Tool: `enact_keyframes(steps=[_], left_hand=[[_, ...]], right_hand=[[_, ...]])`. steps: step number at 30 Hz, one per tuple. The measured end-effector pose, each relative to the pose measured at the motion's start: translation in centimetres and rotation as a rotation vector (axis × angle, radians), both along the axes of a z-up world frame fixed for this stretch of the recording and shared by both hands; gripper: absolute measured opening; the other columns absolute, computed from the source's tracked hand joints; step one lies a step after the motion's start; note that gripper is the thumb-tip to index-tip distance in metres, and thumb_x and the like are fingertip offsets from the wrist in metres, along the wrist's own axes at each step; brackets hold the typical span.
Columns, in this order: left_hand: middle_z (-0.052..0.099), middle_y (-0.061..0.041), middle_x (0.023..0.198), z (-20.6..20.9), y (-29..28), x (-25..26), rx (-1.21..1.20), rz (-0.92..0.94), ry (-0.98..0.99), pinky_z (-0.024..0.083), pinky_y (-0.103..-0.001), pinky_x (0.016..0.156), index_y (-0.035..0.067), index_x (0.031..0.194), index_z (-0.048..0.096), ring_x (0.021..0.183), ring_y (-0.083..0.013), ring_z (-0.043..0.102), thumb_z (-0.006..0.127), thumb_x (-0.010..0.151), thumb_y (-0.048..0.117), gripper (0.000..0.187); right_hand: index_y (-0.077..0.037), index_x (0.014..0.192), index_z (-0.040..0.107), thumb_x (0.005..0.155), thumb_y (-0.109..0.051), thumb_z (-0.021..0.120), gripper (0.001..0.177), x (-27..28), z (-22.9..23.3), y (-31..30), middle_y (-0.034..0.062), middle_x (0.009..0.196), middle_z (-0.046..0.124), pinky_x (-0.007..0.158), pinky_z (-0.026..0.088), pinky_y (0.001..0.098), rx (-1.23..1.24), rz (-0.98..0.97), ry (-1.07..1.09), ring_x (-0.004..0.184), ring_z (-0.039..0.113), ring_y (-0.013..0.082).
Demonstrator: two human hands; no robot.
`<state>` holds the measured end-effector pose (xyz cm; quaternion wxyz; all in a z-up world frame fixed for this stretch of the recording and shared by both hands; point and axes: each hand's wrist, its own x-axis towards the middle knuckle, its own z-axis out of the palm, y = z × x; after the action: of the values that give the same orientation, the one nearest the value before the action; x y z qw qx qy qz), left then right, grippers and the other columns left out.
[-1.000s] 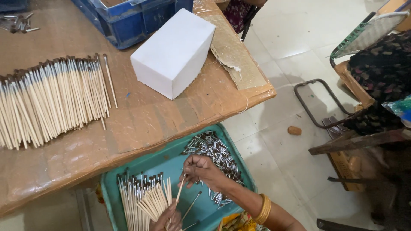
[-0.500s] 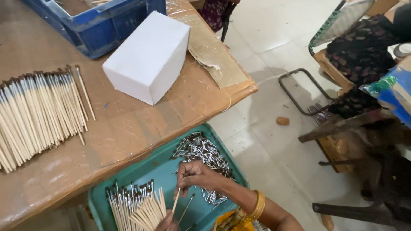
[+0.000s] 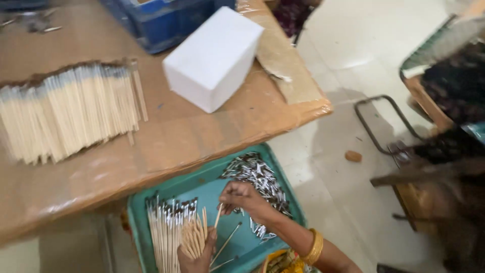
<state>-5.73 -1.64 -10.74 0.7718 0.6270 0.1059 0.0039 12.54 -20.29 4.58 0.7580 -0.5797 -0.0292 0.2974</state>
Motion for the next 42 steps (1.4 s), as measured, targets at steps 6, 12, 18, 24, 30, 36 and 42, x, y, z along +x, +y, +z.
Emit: enact_keyframes(steps=[6, 12, 18, 24, 30, 36, 42], left_hand=[[0.073, -0.005, 0.086, 15.9, 0.0, 5.4, 0.568, 0.108, -0.355, 0.055, -0.029, 0.064, 0.005, 0.112, 0.071, 0.072, -0.0136, 0.069, 0.074, 0.093, 0.013, 0.02], [0.059, -0.004, 0.064, 15.6, 0.7, 4.4, -0.105, 0.06, 0.434, 0.035, -0.028, 0.042, 0.0, 0.106, 0.077, 0.048, -0.0114, 0.047, 0.08, 0.087, 0.016, 0.025], [0.066, 0.003, 0.072, 16.3, 1.8, 2.7, 0.123, 0.085, 0.136, 0.044, -0.022, 0.052, 0.001, 0.102, 0.075, 0.06, -0.0045, 0.058, 0.08, 0.088, 0.014, 0.02], [0.058, -0.003, 0.068, 14.1, 2.5, 3.8, -0.422, 0.162, 0.31, 0.034, -0.025, 0.042, -0.004, 0.109, 0.066, 0.05, -0.0084, 0.045, 0.071, 0.089, 0.003, 0.021], [0.061, -0.005, 0.075, 11.7, 2.5, 3.2, -0.517, 0.152, 0.286, 0.036, -0.025, 0.044, -0.004, 0.113, 0.064, 0.055, -0.0091, 0.05, 0.069, 0.091, 0.002, 0.024], [0.059, -0.002, 0.074, 11.1, 2.3, 4.0, -0.507, 0.141, 0.299, 0.034, -0.024, 0.042, -0.001, 0.113, 0.067, 0.053, -0.0077, 0.049, 0.074, 0.088, 0.006, 0.028], [0.062, -0.002, 0.07, 8.5, 1.5, 5.4, -0.462, 0.135, 0.392, 0.035, -0.025, 0.04, 0.001, 0.109, 0.069, 0.05, -0.0091, 0.051, 0.078, 0.083, 0.01, 0.029]], right_hand=[[-0.003, 0.094, 0.068, 0.099, -0.017, 0.067, 0.015, -0.1, 0.8, 0.6, 0.0098, 0.084, 0.074, 0.071, 0.057, 0.0276, -0.1, -0.032, -0.139, 0.075, 0.069, 0.0132], [-0.001, 0.092, 0.065, 0.1, -0.015, 0.066, 0.017, 0.2, 1.8, -0.1, 0.0111, 0.082, 0.074, 0.067, 0.057, 0.0302, 0.095, -0.023, 0.057, 0.074, 0.072, 0.019], [-0.003, 0.094, 0.064, 0.102, -0.021, 0.067, 0.019, 3.5, 1.8, -3.4, 0.0105, 0.082, 0.07, 0.072, 0.058, 0.0307, 0.05, -0.393, -0.094, 0.074, 0.07, 0.019], [-0.004, 0.104, 0.06, 0.099, -0.023, 0.071, 0.022, 1.8, 3.0, -1.9, 0.004, 0.085, 0.062, 0.072, 0.053, 0.0292, 0.548, -0.122, 0.285, 0.08, 0.061, 0.0159], [-0.007, 0.104, 0.059, 0.1, -0.026, 0.071, 0.022, 1.4, 3.3, -1.1, 0.0035, 0.082, 0.06, 0.067, 0.046, 0.0296, 0.614, -0.083, 0.338, 0.075, 0.057, 0.0163], [-0.001, 0.106, 0.059, 0.107, -0.025, 0.07, 0.026, 1.8, 3.8, -0.2, 0.0017, 0.078, 0.06, 0.063, 0.045, 0.0302, 0.54, -0.017, 0.204, 0.072, 0.057, 0.0155], [-0.002, 0.111, 0.069, 0.1, -0.013, 0.059, 0.018, 5.3, 15.6, 7.2, 0.0096, 0.092, 0.076, 0.071, 0.059, 0.0328, -0.11, 0.296, -0.233, 0.084, 0.073, 0.0192]])
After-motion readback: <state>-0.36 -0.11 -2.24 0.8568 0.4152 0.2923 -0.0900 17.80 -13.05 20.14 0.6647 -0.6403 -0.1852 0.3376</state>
